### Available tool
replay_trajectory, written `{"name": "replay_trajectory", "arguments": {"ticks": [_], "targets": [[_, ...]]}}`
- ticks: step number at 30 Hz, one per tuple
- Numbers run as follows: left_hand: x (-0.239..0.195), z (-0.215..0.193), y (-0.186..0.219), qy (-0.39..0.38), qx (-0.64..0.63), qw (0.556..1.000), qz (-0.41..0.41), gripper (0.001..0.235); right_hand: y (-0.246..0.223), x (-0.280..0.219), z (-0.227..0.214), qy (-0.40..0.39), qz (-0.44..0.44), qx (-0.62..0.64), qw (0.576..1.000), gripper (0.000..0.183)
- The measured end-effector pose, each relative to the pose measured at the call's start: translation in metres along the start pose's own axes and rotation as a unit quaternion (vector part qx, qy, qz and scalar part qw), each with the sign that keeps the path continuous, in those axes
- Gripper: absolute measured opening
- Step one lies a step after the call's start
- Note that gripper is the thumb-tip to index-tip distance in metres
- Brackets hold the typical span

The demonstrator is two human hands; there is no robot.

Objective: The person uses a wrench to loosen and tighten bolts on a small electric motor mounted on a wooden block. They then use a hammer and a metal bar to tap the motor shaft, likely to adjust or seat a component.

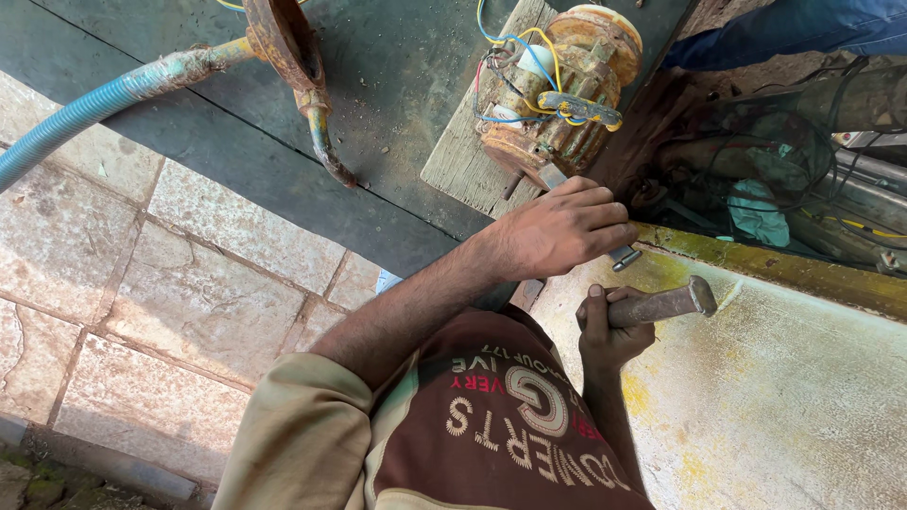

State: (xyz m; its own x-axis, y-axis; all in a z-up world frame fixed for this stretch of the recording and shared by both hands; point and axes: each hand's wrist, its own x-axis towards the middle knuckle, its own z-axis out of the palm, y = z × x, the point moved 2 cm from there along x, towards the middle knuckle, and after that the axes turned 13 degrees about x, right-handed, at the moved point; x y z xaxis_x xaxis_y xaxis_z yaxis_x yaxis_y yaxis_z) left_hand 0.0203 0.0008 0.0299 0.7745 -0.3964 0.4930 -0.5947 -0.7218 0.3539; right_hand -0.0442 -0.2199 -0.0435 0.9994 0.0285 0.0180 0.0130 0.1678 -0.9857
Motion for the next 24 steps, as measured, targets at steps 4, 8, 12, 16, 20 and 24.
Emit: {"name": "replay_trajectory", "arguments": {"ticks": [4, 8, 12, 16, 20, 24], "targets": [[-0.002, 0.002, 0.001, -0.003, 0.005, 1.000, -0.001, 0.035, -0.003, 0.001, 0.002, -0.002, 0.000, -0.002, 1.000, 0.020], [-0.002, 0.004, 0.001, -0.008, 0.005, 1.000, -0.002, 0.034, -0.003, 0.000, 0.001, -0.014, -0.010, -0.009, 1.000, 0.019], [-0.001, 0.004, 0.000, -0.022, -0.009, 1.000, -0.003, 0.034, 0.001, 0.003, -0.002, -0.019, -0.026, -0.013, 0.999, 0.019], [-0.002, 0.005, -0.003, -0.004, -0.025, 1.000, -0.001, 0.034, -0.013, 0.017, -0.010, -0.064, -0.133, -0.051, 0.988, 0.011], [-0.004, 0.011, -0.003, -0.009, -0.018, 1.000, 0.000, 0.035, -0.048, 0.029, -0.022, -0.014, -0.256, -0.049, 0.965, 0.014], [-0.002, 0.011, -0.005, -0.054, -0.037, 0.998, -0.001, 0.034, -0.039, 0.029, -0.011, 0.078, -0.322, 0.011, 0.943, 0.018]]}}
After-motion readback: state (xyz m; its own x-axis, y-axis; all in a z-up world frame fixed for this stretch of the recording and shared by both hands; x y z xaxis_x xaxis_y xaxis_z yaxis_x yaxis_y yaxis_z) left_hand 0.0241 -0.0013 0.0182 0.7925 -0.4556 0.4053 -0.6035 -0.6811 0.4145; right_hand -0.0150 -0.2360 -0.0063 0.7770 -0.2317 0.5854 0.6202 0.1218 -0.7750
